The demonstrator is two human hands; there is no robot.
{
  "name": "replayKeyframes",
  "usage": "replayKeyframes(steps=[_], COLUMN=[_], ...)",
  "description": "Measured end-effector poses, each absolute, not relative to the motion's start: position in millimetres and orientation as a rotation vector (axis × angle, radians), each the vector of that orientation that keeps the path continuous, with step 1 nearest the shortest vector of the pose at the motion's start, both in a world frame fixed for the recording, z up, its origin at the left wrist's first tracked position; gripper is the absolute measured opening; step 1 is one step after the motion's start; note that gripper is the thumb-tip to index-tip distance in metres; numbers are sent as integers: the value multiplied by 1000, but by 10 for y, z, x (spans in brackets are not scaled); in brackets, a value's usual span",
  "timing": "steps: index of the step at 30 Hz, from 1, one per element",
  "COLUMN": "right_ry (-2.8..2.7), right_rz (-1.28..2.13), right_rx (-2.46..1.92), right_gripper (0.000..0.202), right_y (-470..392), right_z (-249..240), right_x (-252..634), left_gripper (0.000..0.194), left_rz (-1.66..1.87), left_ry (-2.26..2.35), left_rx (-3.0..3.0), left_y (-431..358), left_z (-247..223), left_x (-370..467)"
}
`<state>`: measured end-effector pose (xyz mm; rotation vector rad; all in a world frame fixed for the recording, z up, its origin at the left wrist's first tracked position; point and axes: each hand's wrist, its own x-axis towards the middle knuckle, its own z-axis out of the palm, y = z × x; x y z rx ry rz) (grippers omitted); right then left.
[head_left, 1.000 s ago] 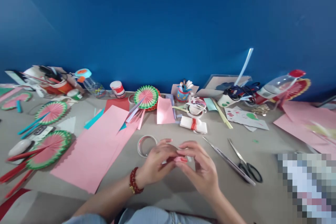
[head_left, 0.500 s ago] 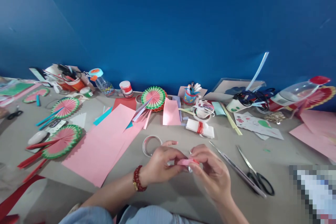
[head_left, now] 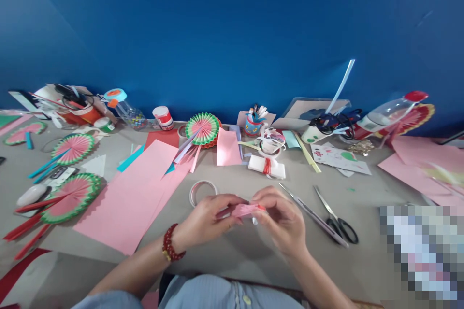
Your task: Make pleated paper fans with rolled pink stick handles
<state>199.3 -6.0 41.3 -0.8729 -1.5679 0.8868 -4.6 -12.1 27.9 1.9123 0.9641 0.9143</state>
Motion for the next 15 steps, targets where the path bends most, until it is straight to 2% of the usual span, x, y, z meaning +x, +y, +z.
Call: replayKeyframes(steps=[4, 6, 8, 11, 15], right_ry=[-1581, -1634, -1869, -2443, -2845], right_rz=[896, 919, 909, 812, 692], right_rx=[-857, -872, -857, -668, -595], right_gripper=[12, 24, 36, 42, 67], right_y=[-9, 2, -26, -136, -207], right_z=[352, 265, 147, -74, -368], right_x=[1944, 1931, 1927, 1939, 2047], left_gripper=[19, 21, 24, 27, 33], left_rz=[893, 929, 977, 1023, 996], left_ry=[1014, 1101, 1140, 1148, 1143], left_rx=[1913, 1725, 1415, 1048, 893], left_y=[-73, -23, 23, 31, -73], left_z=[342, 336, 281, 123, -82], left_x=[-157, -259, -392, -588, -720])
